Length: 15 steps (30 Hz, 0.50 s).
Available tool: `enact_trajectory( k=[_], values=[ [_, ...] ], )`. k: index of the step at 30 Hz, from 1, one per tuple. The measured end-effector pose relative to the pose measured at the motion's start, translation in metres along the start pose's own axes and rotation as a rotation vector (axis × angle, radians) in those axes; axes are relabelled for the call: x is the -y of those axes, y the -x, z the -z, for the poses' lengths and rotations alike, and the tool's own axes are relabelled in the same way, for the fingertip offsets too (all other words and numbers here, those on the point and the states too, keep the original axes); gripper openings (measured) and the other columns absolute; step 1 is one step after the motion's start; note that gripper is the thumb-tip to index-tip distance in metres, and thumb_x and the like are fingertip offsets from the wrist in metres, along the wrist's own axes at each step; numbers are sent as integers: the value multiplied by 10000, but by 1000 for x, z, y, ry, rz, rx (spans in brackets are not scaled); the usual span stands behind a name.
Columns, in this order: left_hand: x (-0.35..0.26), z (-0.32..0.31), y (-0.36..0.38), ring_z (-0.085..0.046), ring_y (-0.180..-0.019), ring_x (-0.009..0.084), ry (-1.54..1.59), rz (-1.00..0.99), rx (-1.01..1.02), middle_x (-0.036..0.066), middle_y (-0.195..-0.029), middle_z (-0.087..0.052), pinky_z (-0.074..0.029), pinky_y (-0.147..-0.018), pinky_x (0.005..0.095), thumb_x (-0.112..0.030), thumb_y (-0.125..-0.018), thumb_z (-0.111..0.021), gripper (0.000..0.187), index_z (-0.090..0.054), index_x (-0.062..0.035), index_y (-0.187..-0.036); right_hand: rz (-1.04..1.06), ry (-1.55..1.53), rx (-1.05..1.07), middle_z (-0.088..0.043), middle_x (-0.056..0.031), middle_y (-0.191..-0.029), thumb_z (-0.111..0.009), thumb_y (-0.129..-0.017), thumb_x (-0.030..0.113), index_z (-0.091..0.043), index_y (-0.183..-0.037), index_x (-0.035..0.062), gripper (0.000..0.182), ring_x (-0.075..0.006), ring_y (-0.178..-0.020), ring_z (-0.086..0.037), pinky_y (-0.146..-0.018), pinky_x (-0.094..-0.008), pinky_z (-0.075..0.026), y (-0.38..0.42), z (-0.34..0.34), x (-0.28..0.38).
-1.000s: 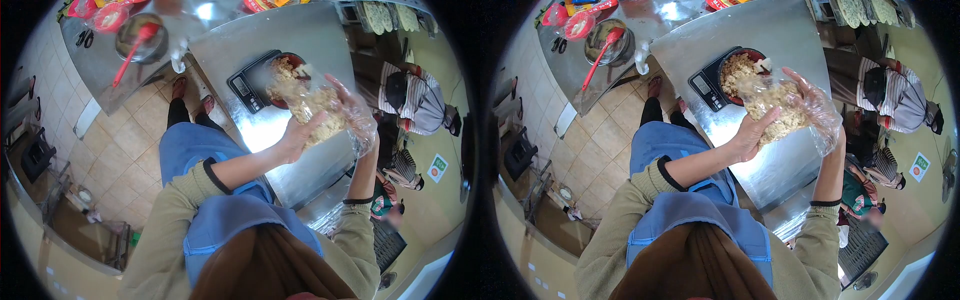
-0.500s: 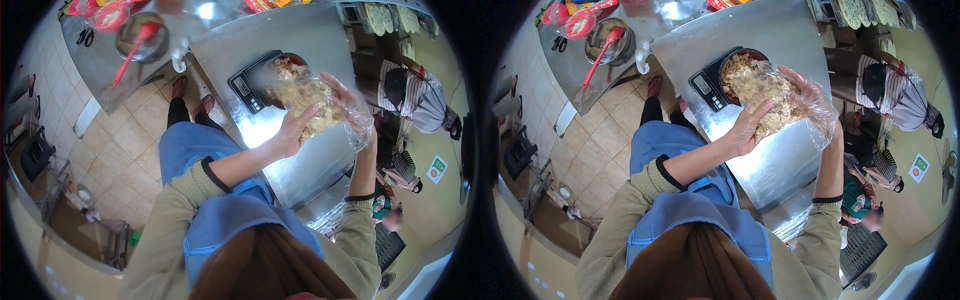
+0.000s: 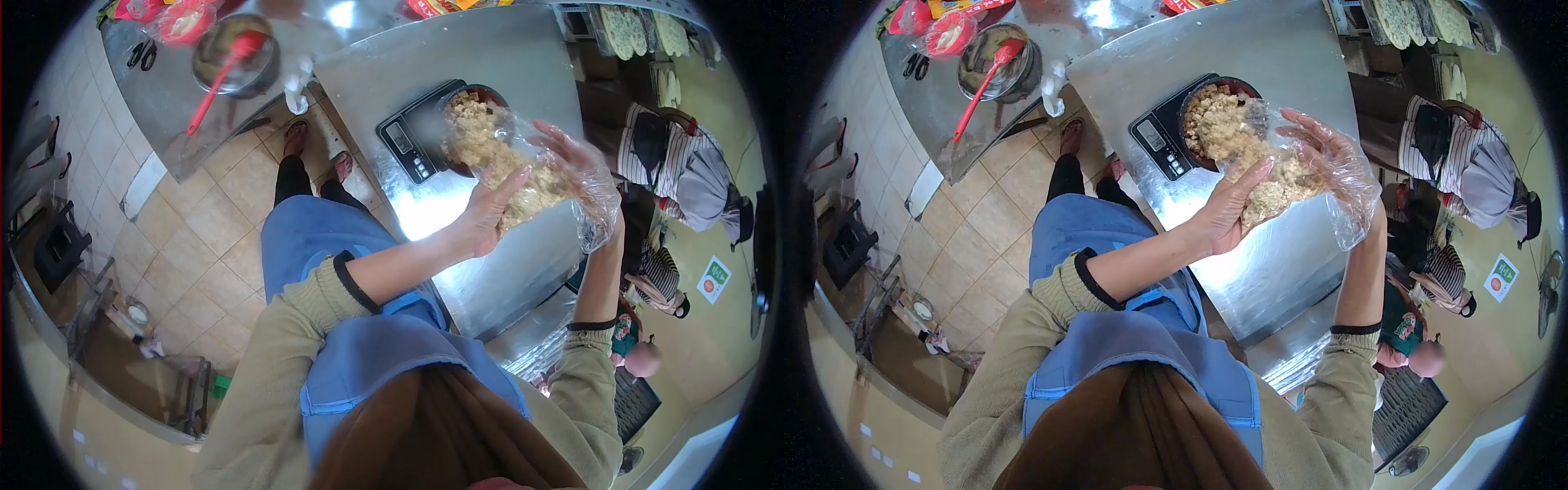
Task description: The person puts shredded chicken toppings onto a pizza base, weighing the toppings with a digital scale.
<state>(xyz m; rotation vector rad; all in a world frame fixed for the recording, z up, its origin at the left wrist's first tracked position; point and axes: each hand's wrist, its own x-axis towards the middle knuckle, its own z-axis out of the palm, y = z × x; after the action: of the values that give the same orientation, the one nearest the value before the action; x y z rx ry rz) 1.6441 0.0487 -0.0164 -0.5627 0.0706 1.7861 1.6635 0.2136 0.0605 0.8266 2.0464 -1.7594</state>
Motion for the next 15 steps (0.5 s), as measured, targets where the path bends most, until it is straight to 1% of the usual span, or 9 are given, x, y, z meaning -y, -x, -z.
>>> enact_trajectory(
  k=[3, 6, 8, 11, 12, 14, 15],
  values=[
    [-3, -2, 3, -593, -1005, 171, -3, 14, -18, 93, -1145, -526, -568, -766, 277, -284, -858, -623, 551, -303, -126, -1278, -42, -32, 11, -448, -105, -1341, -645, -825, 194, -446, -1298, 20, 542, -247, -1209, -443, -990, -364, -391, 5, -4, 9],
    [-3, -1, 3, -600, -986, 164, -21, 37, -36, 92, -1131, -536, -571, -759, 271, -320, -851, -628, 526, -351, -122, -1253, -76, 60, 36, -436, -118, -1348, -660, -813, 244, -433, -1309, 26, 588, -253, -1220, -428, -1000, -374, -381, 13, -1, 15],
    [-4, 3, 0, -605, -972, 160, 0, 70, -20, 93, -1118, -546, -573, -754, 269, -342, -843, -635, 512, -387, -118, -1231, -51, 119, 36, -444, -128, -1336, -667, -808, 263, -431, -1313, 29, 604, -247, -1217, -428, -1000, -372, -375, 17, 0, 18],
    [-4, 2, -1, -611, -955, 163, 4, 57, -97, 99, -1111, -557, -576, -754, 273, -375, -839, -631, 503, -417, -109, -1208, -31, 171, 54, -453, -138, -1321, -674, -802, 277, -427, -1319, 31, 624, -237, -1216, -425, -994, -367, -370, 19, 2, 22],
    [-5, 2, 0, -611, -953, 165, 18, 79, -92, 98, -1110, -559, -575, -755, 272, -380, -840, -628, 503, -419, -109, -1208, -28, 181, 64, -456, -141, -1316, -676, -800, 279, -425, -1321, 31, 629, -233, -1216, -424, -991, -365, -369, 20, 3, 23],
    [-9, 3, -1, -611, -951, 169, 46, 121, -82, 95, -1109, -562, -574, -756, 271, -391, -841, -622, 504, -423, -107, -1207, -23, 221, 27, -458, -123, -1325, -687, -772, 342, -427, -1321, 27, 685, -231, -1224, -425, -977, -372, -377, 21, -3, 30],
    [-10, 4, -2, -603, -964, 168, 57, 141, -64, 75, -1112, -558, -567, -751, 273, -405, -845, -613, 507, -414, -128, -1220, -20, 240, 9, -459, -114, -1329, -693, -757, 374, -428, -1320, 25, 714, -230, -1228, -426, -971, -376, -381, 21, -4, 31]
  ],
)
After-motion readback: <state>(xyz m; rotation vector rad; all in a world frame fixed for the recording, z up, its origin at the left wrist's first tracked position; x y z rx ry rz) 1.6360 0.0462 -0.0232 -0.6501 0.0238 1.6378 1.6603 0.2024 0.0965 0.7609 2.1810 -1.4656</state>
